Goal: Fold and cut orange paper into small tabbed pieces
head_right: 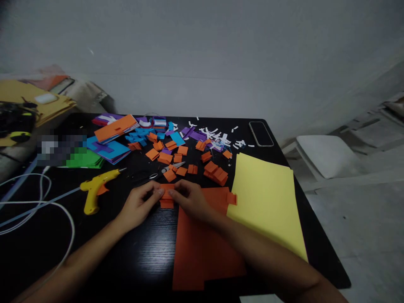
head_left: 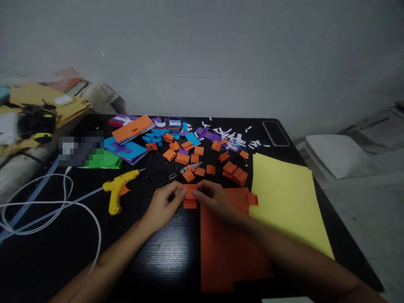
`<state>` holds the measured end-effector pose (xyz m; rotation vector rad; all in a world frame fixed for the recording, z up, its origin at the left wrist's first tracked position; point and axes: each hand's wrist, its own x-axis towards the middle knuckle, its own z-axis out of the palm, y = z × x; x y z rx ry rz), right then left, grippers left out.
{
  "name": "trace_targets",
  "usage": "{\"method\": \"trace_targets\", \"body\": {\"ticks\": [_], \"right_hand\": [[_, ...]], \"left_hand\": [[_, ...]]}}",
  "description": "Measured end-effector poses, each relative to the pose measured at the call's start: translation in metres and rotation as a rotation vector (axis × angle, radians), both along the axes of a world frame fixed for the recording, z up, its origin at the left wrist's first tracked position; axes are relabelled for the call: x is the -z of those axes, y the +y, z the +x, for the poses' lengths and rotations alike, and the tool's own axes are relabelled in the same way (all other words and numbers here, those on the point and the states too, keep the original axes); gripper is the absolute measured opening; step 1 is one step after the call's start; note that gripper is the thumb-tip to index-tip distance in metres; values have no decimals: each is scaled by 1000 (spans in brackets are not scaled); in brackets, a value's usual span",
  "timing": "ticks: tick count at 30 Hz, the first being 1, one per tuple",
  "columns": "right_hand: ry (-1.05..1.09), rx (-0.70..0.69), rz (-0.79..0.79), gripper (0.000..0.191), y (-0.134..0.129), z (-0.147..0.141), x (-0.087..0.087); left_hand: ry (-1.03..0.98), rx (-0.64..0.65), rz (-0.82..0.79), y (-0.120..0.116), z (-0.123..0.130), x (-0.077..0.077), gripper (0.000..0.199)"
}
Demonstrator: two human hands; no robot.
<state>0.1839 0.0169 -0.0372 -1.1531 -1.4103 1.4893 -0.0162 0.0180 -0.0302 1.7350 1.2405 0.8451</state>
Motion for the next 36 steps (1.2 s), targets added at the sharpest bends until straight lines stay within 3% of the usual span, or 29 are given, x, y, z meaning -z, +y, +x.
{"method": "trace_targets", "body": {"ticks": [7,11,16,24,36], "right_hand": [[-58,24,96,28,8,-5,3],[-70,53,146,26,11,-1,-2],[-39,16,97,35,6,15,-6],[-9,74,108,39,-5,19,5],[30,65,144,42,-3,18,16]], "left_hand": [[-39,-47,4,5,4,5,30],[-46,-25,38,8,9,-6,29],[-85,26,20,9,21,-17,33],[-181,45,-56,8,35,-1,38],[-213,73,-39,8,27,5,39]]}}
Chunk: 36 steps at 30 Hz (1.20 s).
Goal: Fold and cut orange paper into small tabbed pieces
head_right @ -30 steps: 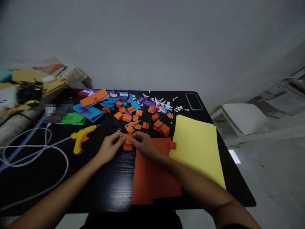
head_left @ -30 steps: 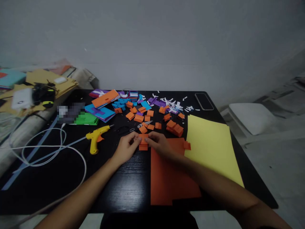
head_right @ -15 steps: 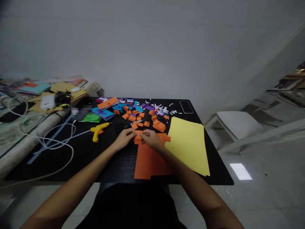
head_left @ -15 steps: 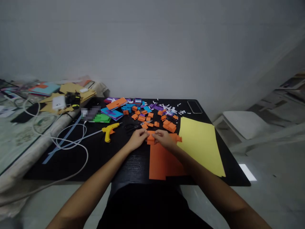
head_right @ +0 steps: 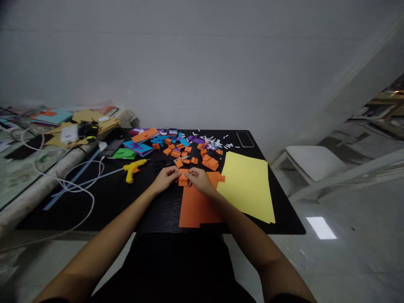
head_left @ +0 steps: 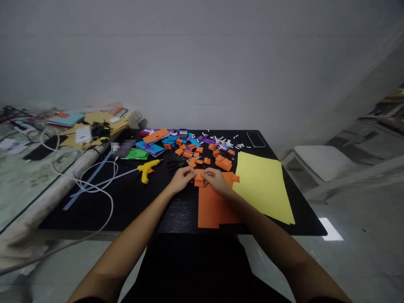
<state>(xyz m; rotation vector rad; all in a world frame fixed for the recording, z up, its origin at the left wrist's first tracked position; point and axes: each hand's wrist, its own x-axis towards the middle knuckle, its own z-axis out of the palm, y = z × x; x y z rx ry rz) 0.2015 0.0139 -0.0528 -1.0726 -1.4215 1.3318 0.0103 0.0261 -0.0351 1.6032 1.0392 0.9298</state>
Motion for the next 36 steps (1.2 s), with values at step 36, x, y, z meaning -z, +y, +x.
{"method": "trace_targets", "body": {"ticks": [36], "right_hand": [[62,-10,73,35,6,-1,11]], "left_hand": [[91,35,84,5,-4,9,36]]}}
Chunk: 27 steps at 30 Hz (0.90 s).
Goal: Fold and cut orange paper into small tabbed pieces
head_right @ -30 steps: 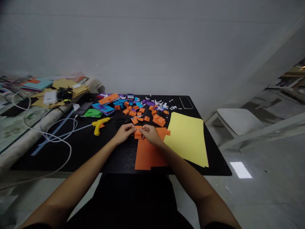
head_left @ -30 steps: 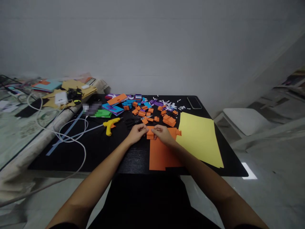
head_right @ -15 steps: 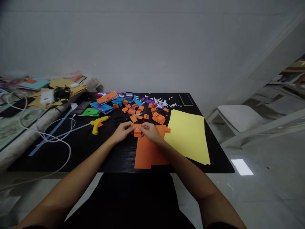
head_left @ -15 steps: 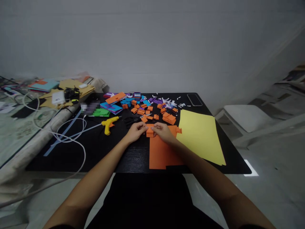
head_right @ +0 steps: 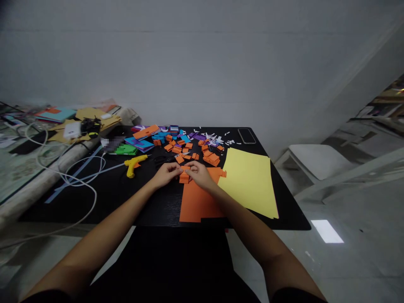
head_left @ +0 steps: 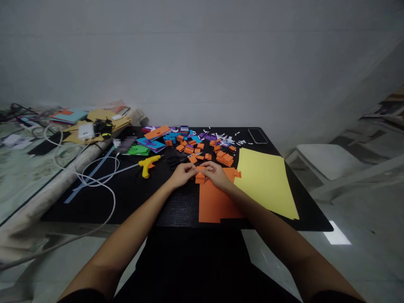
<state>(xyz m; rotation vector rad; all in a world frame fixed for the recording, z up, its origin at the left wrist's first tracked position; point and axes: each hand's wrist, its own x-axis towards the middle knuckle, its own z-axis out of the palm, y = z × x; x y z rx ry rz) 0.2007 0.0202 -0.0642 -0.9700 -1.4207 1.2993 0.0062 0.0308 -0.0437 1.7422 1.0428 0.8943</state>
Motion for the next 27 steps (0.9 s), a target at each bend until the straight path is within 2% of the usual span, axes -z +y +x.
{"method": "trace_targets", "body": {"ticks": [15,18,23,27], "right_hand": [[-25,40,-9,14,2,-1,5],[-26,43,-6,15,1,-1,4],[-37,7,6,31,-4,1,-3],[-45,-15,13,30,-6,0,-7]], "left_hand": [[136,-88,129,-1,-1,1,39],[165,-136,173,-2,-3,0,36],[197,-273,238,0,-9,-5,33],[249,-392,279,1,-15,-10,26]]}}
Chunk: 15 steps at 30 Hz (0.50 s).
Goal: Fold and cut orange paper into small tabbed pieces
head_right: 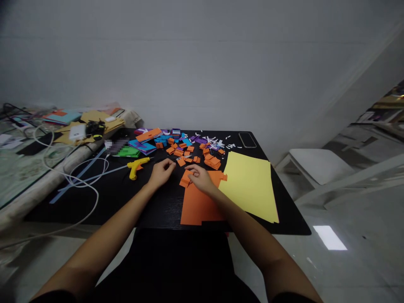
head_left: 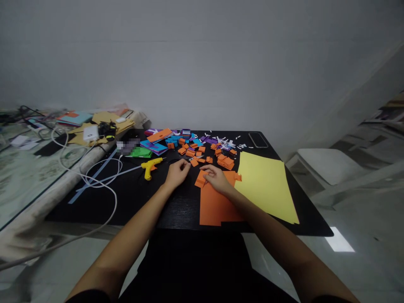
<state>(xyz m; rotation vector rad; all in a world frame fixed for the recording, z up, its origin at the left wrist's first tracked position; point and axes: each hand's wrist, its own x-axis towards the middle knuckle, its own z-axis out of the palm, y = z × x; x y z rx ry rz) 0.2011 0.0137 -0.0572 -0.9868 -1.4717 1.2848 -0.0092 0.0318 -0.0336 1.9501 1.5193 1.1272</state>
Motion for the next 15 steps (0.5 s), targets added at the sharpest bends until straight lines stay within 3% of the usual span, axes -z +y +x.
{"method": "trace_targets", "body": {"ticks": [9,12,15], "right_hand": [[16,16,-30,28,-1,-2,-2],[26,27,-40,25,-1,-1,0],[40,42,-45,22,0,-1,4]], "left_hand": [[163,-83,-37,-1,1,-8,19],[238,-182,-85,1,-22,-21,15],[307,-358,-178,3,-63,-36,14]]}}
